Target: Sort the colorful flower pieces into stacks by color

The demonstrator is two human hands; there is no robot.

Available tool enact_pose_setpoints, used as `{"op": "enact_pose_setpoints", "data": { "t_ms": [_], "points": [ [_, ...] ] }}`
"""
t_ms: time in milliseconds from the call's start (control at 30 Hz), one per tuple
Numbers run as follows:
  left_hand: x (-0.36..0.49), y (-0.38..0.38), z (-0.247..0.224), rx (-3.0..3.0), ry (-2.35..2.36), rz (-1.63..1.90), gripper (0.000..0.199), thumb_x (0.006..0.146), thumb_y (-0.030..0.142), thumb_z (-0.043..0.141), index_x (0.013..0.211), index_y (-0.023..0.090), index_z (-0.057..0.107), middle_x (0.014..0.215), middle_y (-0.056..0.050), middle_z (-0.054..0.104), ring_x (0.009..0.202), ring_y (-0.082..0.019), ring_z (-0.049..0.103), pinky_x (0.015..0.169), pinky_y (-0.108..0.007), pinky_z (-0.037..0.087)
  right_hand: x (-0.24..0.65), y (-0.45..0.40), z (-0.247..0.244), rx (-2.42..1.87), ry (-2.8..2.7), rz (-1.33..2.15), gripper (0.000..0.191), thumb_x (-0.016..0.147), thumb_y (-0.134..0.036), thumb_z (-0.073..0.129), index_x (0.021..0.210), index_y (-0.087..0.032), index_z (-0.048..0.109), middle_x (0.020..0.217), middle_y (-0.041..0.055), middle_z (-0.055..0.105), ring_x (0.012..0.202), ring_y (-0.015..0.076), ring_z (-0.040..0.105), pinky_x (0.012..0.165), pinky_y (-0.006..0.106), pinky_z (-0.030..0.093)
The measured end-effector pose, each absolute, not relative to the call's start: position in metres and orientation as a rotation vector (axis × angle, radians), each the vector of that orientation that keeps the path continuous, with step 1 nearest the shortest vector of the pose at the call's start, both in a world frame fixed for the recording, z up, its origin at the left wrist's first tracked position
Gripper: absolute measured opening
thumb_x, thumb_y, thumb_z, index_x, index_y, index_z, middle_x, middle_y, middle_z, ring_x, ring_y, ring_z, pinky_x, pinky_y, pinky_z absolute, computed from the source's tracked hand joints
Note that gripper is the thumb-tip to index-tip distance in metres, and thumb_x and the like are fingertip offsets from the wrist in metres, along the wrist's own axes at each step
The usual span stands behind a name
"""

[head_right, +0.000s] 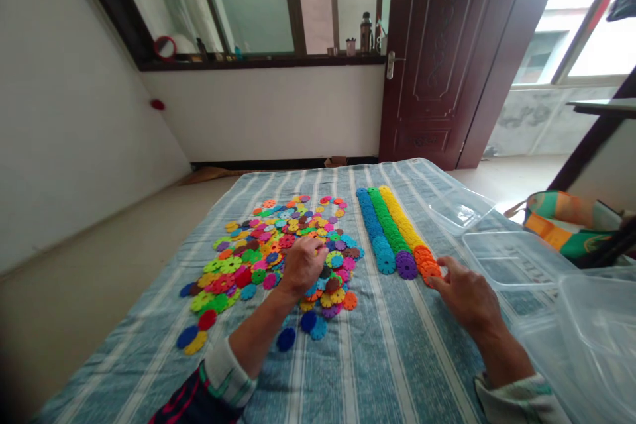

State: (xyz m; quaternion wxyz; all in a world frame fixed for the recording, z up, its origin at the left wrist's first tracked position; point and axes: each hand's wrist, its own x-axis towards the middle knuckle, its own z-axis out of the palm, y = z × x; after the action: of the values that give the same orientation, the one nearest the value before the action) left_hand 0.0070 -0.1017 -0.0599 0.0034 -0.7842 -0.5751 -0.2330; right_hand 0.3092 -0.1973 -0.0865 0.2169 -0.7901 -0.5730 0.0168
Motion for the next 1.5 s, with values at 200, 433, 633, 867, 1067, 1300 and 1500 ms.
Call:
{"op": "enact_pose_setpoints", "data": {
  "t_ms": [200,433,633,867,1067,1300,1500],
  "points": [
    [-0.011,-0.070,-0.053,-2.289,-1.938,-0.553,0.022,0.076,0.024,0.057,0.094,0.020,0.069,0.121,-0.012,0.056,0.123,-0.031,0.041,0.098,-0.042,0.036,0.295,-0.198,-0.082,-2.104,-1.537,-0.032,0.026,0.078,-0.041,0.053,0.094,-0.025,0.067,0.064,-0.0003,0.067,0.060,0.0208,0.062,0.055,0.029,0.037],
    [-0.018,-0.049,-0.064,-2.361,-2.063,-0.427,0.034,0.074,0.034,0.059,0.105,0.021,0.065,0.135,-0.014,0.045,0.132,-0.036,0.029,0.101,-0.049,0.030,0.285,-0.198,-0.082,-2.042,-1.537,0.010,0.027,0.079,-0.042,0.053,0.094,-0.025,0.067,0.065,-0.0003,0.068,0.061,0.0206,0.062,0.055,0.029,0.037],
    [-0.019,-0.045,-0.061,-2.356,-2.058,-0.535,0.027,0.065,0.031,0.067,0.089,0.018,0.063,0.112,-0.011,0.058,0.119,-0.030,0.044,0.093,-0.040,0.038,0.283,-0.197,-0.082,-2.004,-1.549,-0.040,0.023,0.080,-0.040,0.053,0.090,-0.025,0.067,0.064,0.0002,0.068,0.061,0.0208,0.063,0.056,0.029,0.038],
    [-0.025,-0.045,-0.059,-2.356,-2.037,-0.800,0.016,0.063,0.028,0.066,0.055,0.019,0.057,0.081,-0.004,0.065,0.096,-0.023,0.058,0.085,-0.032,0.044,0.280,-0.198,-0.083,-1.976,-1.571,-0.052,0.023,0.081,-0.042,0.051,0.086,-0.026,0.067,0.067,0.0013,0.070,0.065,0.0219,0.065,0.059,0.029,0.039],
    [-0.038,-0.048,-0.051,-2.295,-1.977,-1.064,0.019,0.068,0.021,0.058,0.050,0.019,0.052,0.076,-0.003,0.068,0.090,-0.020,0.063,0.089,-0.031,0.045,0.276,-0.199,-0.079,-1.913,-1.538,-0.005,0.024,0.080,-0.041,0.051,0.086,-0.025,0.068,0.070,0.0033,0.071,0.068,0.0226,0.066,0.062,0.029,0.042],
    [0.003,-0.094,-0.037,-2.674,-1.808,-1.355,0.016,0.071,0.022,0.060,0.055,0.019,0.058,0.099,-0.005,0.072,0.106,-0.023,0.061,0.101,-0.040,0.042,0.256,-0.199,-0.073,-1.642,-1.401,0.443,0.024,0.075,-0.041,0.057,0.082,-0.021,0.068,0.058,-0.0004,0.062,0.050,0.0141,0.055,0.051,0.027,0.043],
    [0.045,-0.136,-0.038,-3.081,-1.526,-1.360,0.013,0.073,0.018,0.061,0.061,0.020,0.062,0.111,-0.007,0.069,0.116,-0.024,0.056,0.102,-0.042,0.040,0.229,-0.199,-0.068,-1.398,-1.210,0.984,0.036,0.068,-0.044,0.067,0.092,-0.017,0.065,0.052,-0.0051,0.057,0.038,0.0088,0.048,0.038,0.022,0.039]
  ]
}}
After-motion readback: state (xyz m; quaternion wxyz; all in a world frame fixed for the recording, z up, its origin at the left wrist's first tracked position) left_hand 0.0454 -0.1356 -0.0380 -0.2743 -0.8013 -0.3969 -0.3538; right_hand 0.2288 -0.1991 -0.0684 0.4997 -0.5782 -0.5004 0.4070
